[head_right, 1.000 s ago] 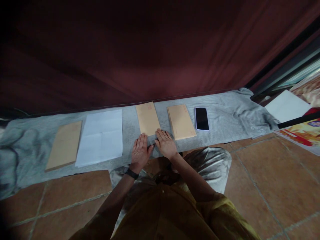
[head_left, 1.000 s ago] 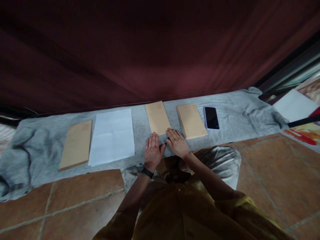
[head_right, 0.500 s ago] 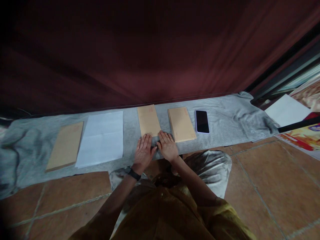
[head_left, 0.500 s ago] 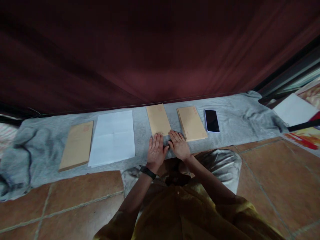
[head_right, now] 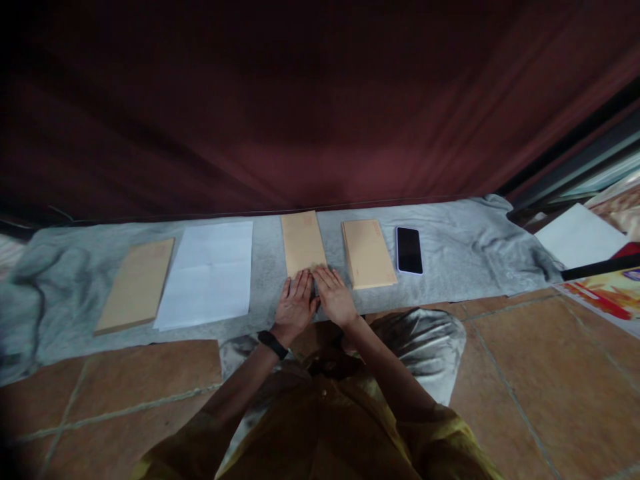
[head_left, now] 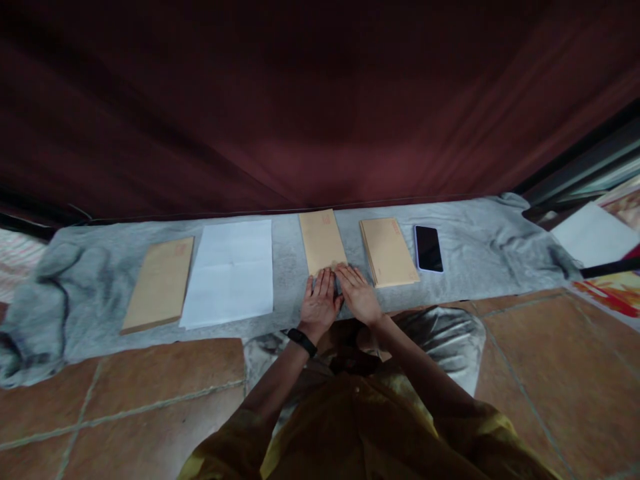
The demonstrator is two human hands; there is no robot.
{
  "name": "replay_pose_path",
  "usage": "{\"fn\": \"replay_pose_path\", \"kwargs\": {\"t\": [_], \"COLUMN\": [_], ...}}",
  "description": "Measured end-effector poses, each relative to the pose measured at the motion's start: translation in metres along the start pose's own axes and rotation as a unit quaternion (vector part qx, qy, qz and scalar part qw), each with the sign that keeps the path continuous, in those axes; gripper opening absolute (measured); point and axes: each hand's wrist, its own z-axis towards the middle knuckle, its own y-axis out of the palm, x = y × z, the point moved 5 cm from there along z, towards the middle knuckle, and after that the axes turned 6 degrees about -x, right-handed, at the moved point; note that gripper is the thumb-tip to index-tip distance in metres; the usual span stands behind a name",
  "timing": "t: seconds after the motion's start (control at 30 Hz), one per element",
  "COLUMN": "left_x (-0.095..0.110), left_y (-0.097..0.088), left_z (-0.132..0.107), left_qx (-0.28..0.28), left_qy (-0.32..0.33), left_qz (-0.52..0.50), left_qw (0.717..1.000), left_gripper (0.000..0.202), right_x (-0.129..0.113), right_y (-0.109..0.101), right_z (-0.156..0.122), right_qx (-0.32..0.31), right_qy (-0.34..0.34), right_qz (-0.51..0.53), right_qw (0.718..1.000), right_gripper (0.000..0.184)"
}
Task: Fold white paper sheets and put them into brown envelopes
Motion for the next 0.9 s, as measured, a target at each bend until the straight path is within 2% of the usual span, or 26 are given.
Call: {"fn": "replay_pose_path", "kwargs": {"t": [0.1,0.4,0.57,0.7,0.8,0.9], "left_x": [0.001,-0.002,-0.016,-0.030,-0.040,-0.052], "left_y": [0.001,-0.005,-0.006,-0.010,-0.016,-0.021], "left_z": [0.001,-0.003,-0.013,-0.017,-0.010,0.005], "left_qx": [-0.001,0.023,0.062,0.093,0.116,0.125], "left_qy": [-0.001,-0.023,-0.049,-0.067,-0.088,-0.141], "left_qz": [-0.001,-0.011,-0.040,-0.085,-0.154,-0.213], "left_qw": [1.000,0.999,0.996,0.990,0.977,0.959], "left_gripper": [0.065,0.066,0.068,0.059,0.051,0.049], "right_x": [-0.001,0.008,0.009,0.007,0.006,0.005], "right_y": [0.000,0.002,0.003,0.001,0.000,0.000], "right_z": [0.004,-0.002,-0.004,-0.005,-0.004,-0.004], "right_qx": [-0.013,0.009,0.023,0.031,0.036,0.037], "right_qy": [-0.014,0.023,0.038,0.044,0.046,0.045], "right_qz": [0.017,0.007,-0.003,-0.010,-0.014,-0.018], "right_qw": [1.000,1.000,0.999,0.998,0.998,0.998], "right_gripper": [0.054,0.050,0.049,0.049,0.048,0.049]}}
